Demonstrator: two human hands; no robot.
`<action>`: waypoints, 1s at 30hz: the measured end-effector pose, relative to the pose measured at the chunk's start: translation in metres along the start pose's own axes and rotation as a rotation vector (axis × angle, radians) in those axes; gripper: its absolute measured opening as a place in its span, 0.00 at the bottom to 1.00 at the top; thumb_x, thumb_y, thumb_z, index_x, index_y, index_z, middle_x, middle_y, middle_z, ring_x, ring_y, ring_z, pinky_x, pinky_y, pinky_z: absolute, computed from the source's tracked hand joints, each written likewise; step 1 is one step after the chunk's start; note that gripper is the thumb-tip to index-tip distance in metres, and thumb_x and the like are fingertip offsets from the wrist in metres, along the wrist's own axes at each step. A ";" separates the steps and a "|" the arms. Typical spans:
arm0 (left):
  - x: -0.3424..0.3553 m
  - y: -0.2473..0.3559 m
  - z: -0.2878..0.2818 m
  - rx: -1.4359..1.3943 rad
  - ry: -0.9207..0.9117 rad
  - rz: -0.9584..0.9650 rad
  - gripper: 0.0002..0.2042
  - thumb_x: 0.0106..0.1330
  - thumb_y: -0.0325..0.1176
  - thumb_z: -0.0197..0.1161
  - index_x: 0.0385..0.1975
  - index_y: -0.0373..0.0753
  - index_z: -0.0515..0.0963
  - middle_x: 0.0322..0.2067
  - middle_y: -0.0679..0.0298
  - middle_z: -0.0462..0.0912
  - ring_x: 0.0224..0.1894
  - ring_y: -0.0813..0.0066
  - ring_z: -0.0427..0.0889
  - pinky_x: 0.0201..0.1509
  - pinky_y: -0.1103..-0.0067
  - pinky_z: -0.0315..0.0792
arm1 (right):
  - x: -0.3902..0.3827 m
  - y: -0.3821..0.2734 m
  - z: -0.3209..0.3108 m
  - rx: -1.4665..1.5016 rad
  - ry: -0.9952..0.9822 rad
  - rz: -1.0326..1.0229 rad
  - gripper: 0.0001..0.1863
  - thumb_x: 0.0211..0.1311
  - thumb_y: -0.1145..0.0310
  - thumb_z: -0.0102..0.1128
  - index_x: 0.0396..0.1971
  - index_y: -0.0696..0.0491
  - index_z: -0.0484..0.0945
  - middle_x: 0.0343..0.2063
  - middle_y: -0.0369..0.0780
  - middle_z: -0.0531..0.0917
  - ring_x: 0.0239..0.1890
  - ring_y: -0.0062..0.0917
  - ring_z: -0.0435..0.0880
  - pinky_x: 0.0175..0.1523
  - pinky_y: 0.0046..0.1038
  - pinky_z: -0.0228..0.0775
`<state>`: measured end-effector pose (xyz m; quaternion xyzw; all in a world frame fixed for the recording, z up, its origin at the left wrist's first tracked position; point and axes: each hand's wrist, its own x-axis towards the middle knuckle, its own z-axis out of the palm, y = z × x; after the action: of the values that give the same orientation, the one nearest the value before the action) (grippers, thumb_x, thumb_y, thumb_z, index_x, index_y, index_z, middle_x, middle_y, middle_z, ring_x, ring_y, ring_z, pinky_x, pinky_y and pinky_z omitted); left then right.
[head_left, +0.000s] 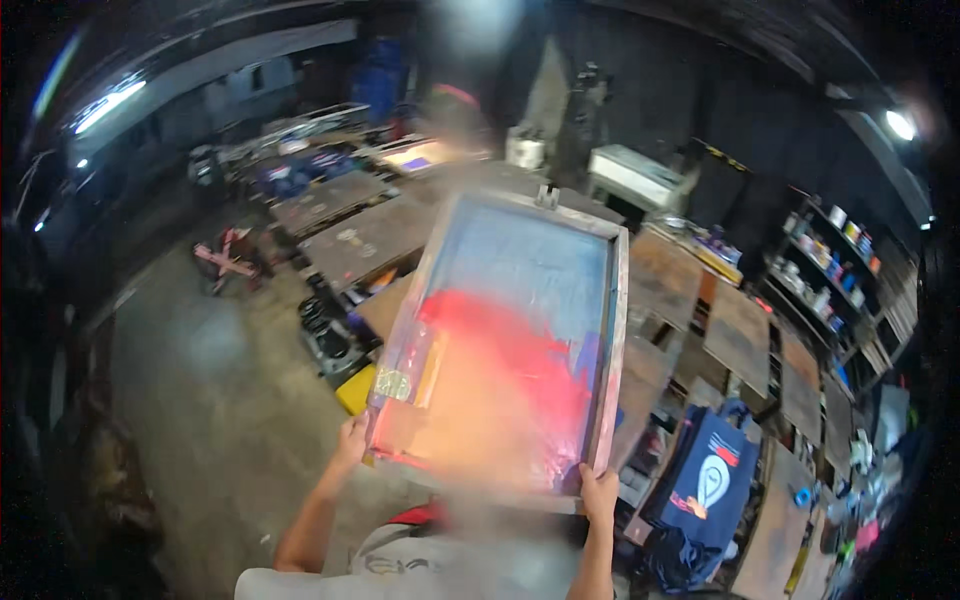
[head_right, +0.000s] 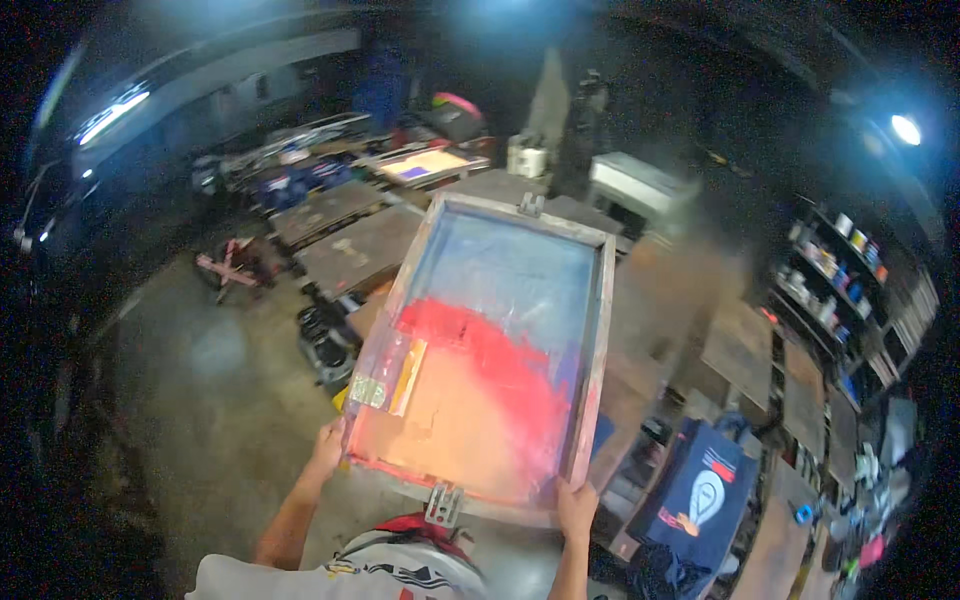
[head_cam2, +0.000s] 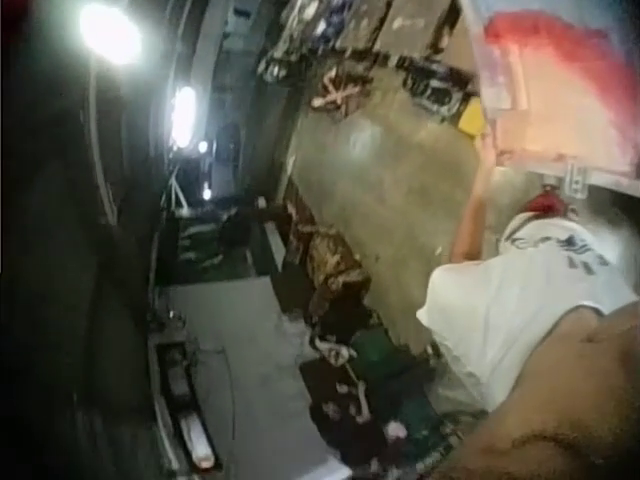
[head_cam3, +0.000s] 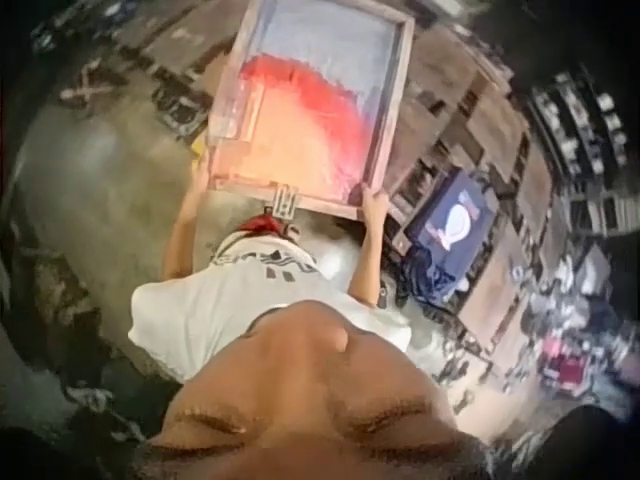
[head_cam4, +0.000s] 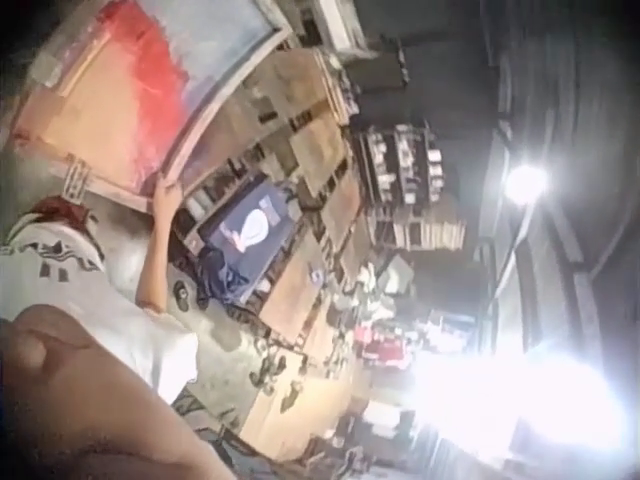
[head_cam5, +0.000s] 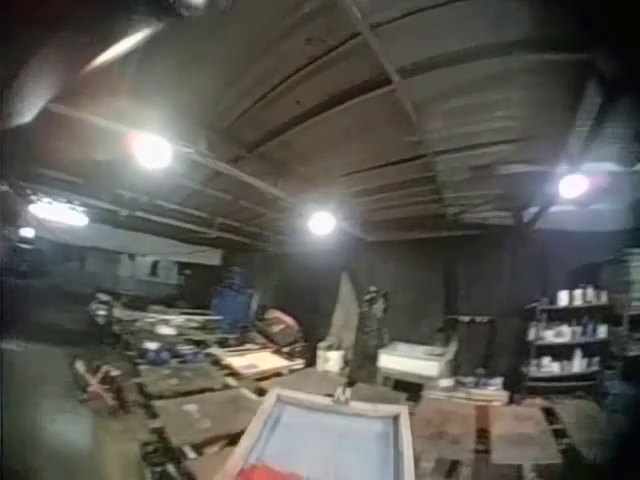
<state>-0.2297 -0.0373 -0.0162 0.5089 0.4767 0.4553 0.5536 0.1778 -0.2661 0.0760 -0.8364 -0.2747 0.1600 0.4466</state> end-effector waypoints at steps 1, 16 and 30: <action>-0.011 0.005 -0.010 0.012 0.044 -0.008 0.17 0.77 0.43 0.51 0.27 0.41 0.75 0.26 0.78 0.71 0.30 0.87 0.69 0.34 0.83 0.66 | 0.002 -0.005 0.008 0.015 -0.034 -0.024 0.23 0.53 0.60 0.66 0.36 0.68 0.80 0.30 0.56 0.85 0.39 0.44 0.87 0.42 0.39 0.75; -0.162 0.056 0.093 0.127 0.581 -0.110 0.20 0.78 0.44 0.48 0.45 0.30 0.80 0.37 0.70 0.81 0.39 0.82 0.75 0.48 0.80 0.72 | 0.181 0.008 0.043 0.024 -0.587 -0.294 0.21 0.52 0.61 0.66 0.35 0.66 0.81 0.26 0.47 0.85 0.30 0.29 0.84 0.39 0.33 0.74; -0.125 -0.058 0.127 0.156 0.875 -0.022 0.21 0.77 0.45 0.49 0.42 0.31 0.79 0.30 0.72 0.76 0.33 0.83 0.70 0.40 0.81 0.69 | 0.291 0.026 0.174 -0.103 -0.769 -0.459 0.21 0.53 0.59 0.68 0.34 0.65 0.81 0.26 0.53 0.85 0.31 0.38 0.87 0.38 0.37 0.75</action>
<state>-0.1192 -0.1808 -0.0626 0.3034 0.7045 0.5845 0.2644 0.3293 0.0118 -0.0478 -0.6548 -0.6067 0.3419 0.2937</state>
